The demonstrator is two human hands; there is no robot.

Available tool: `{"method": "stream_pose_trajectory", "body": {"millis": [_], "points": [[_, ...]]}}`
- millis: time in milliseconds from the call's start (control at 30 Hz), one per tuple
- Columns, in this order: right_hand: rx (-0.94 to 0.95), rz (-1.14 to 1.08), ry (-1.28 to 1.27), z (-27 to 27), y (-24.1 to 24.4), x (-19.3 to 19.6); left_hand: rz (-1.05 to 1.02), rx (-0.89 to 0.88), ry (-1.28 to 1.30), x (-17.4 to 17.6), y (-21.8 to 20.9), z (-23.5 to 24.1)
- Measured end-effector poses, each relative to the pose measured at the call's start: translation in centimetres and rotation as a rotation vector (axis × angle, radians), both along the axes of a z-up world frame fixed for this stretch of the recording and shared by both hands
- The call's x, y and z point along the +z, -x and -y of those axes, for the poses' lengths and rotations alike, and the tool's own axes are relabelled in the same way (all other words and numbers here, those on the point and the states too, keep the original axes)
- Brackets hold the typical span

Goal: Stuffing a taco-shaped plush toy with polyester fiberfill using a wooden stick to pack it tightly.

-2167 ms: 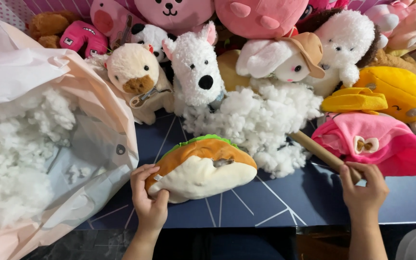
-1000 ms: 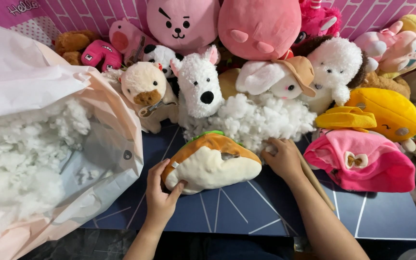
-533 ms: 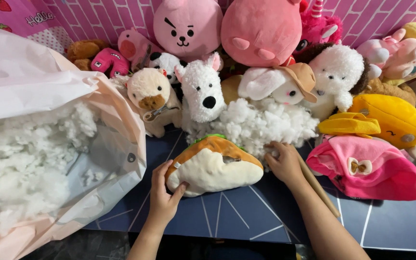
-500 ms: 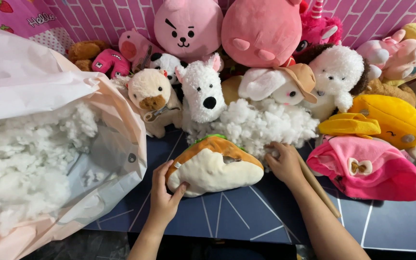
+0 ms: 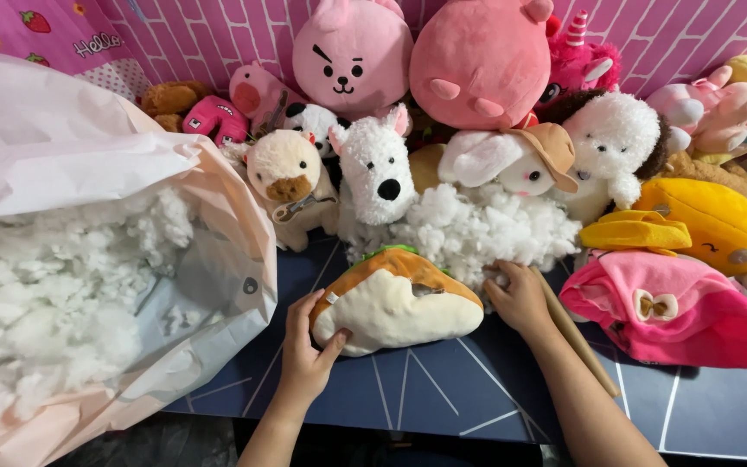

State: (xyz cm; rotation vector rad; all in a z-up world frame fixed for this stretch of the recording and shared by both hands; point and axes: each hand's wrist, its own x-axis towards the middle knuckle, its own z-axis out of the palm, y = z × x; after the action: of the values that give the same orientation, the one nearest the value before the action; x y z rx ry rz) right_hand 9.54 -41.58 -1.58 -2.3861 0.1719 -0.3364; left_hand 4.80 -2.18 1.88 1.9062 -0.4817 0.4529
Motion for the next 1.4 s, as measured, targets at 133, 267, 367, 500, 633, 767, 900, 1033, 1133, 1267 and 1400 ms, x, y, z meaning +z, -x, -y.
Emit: {"method": "stream_pose_trajectory", "body": {"millis": [133,267,367,500,633,767,900,1033,1133,1267,1400], "points": [[-0.035,0.039,0.058,0.1,-0.2,-1.4,-0.009,-0.014,0.003,0.2,-0.1,-0.1],[-0.056,0.026,0.113,-0.6,0.2,-1.3,-0.011,-0.022,0.004,0.3,-0.2,-0.2],[-0.056,0.043,0.147,-1.0,0.4,-1.2,0.001,-0.028,0.009,0.1,-0.2,-0.3],[-0.058,0.127,0.174,-1.3,0.5,-1.0,-0.019,-0.024,0.014,0.0,-0.3,-0.2],[-0.056,0.19,0.146,-1.2,0.6,-1.5,-0.025,-0.033,0.029,0.1,-0.3,-0.2],[-0.104,0.144,0.104,-0.6,0.5,-2.6,-0.021,-0.042,0.035,0.1,-0.3,-0.4],[-0.058,0.148,0.072,0.2,0.4,-3.4,-0.048,-0.056,0.039,0.1,-0.3,-0.5],[-0.028,0.125,0.044,0.5,0.0,-3.8,-0.069,-0.061,0.04,0.2,-0.3,-0.5],[-0.004,0.14,0.066,1.0,-0.4,-4.4,-0.087,-0.059,0.031,0.1,-0.4,-0.4],[0.018,0.132,0.057,1.1,-0.4,-4.5,-0.085,-0.039,0.041,-0.1,-0.6,-0.3],[0.0,0.108,0.092,0.7,-0.3,-3.9,-0.1,-0.011,0.04,0.0,-0.7,-0.2]]}}
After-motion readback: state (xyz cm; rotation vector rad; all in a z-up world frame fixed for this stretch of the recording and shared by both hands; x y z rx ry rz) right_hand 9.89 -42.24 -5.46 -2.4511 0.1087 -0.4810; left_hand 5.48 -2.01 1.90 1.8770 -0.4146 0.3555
